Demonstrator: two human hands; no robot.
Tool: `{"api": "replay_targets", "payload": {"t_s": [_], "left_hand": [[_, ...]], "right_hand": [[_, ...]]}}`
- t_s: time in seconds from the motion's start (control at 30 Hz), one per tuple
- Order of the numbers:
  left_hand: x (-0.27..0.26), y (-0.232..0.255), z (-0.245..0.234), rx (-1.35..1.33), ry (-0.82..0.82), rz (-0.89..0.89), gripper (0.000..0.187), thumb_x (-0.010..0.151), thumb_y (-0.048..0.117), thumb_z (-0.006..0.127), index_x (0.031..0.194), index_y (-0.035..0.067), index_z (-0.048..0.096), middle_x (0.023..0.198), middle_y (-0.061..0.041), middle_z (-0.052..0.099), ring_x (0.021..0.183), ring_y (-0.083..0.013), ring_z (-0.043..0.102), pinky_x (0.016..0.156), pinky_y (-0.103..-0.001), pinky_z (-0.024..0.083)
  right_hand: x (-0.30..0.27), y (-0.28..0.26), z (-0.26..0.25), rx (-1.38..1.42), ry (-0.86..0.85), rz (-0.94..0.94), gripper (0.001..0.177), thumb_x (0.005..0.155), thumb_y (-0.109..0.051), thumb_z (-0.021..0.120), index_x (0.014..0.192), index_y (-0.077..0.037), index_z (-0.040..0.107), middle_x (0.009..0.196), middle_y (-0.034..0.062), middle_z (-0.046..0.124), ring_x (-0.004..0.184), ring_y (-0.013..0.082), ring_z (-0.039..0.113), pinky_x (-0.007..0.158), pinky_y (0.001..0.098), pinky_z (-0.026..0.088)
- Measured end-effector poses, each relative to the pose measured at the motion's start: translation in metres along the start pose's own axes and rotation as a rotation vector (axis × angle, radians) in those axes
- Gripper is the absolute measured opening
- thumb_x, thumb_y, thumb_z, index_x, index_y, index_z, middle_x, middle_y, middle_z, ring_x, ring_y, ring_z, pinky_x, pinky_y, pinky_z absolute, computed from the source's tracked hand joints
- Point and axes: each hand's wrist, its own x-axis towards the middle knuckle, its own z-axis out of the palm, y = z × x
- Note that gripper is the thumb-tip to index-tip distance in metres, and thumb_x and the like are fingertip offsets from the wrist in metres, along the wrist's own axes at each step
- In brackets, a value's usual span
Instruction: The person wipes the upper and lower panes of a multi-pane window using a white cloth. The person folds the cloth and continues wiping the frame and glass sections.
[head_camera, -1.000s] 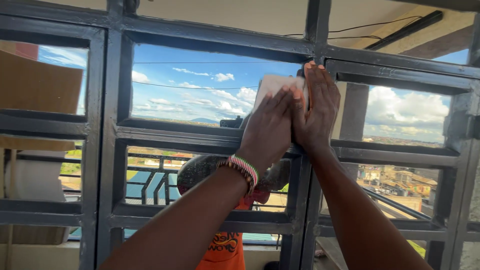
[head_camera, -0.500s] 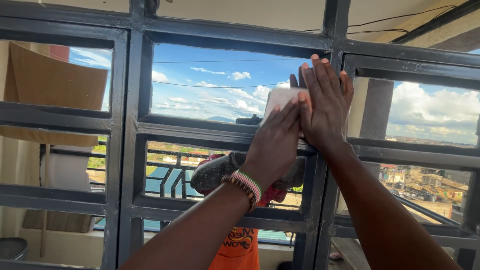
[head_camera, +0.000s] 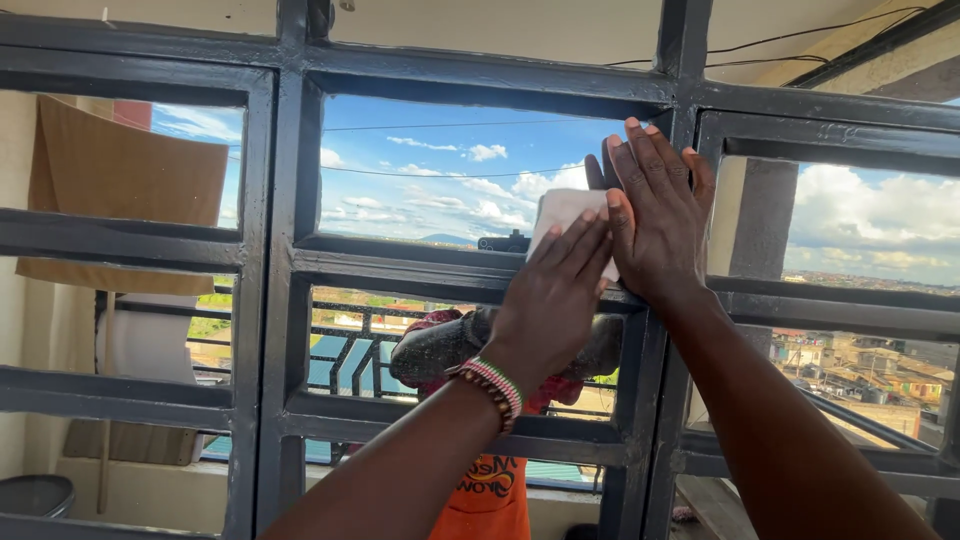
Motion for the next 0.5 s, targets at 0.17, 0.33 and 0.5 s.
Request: {"api": "replay_targets", "payload": {"t_s": [0.17,0.33,0.5], "left_hand": [[0.047,-0.036,0.007,0.135,0.141,0.085,0.049,0.109,0.025,0.042,0.154,0.008,0.047,0.163,-0.012,0.045,0.152,-0.0289,0.042,0.125,-0.046,0.032],[0.039,-0.011,0.011,0.170,0.266,0.028,0.057,0.101,0.027,0.047,0.153,0.002,0.048,0.159,-0.015,0.049,0.152,-0.0320,0.042,0.124,-0.050,0.033],[-0.006,-0.022,-0.030,0.075,-0.059,0.119,0.052,0.110,0.031,0.034,0.152,0.006,0.049,0.161,-0.016,0.046,0.152,-0.0316,0.042,0.122,-0.052,0.036]], "right_hand": [[0.000,0.009,0.006,-0.025,0.002,-0.004,0.052,0.115,-0.038,0.040,0.152,-0.005,0.055,0.157,0.0170,0.051,0.143,0.0350,0.049,0.116,0.0533,0.024],[-0.004,0.005,0.003,0.031,0.000,0.047,0.051,0.114,-0.036,0.045,0.155,-0.006,0.052,0.158,0.0182,0.050,0.145,0.0357,0.046,0.116,0.0539,0.025],[-0.002,0.003,-0.002,0.000,0.046,0.045,0.052,0.116,-0.040,0.043,0.149,-0.003,0.059,0.153,0.0180,0.056,0.137,0.0357,0.055,0.111,0.0508,0.030]]}}
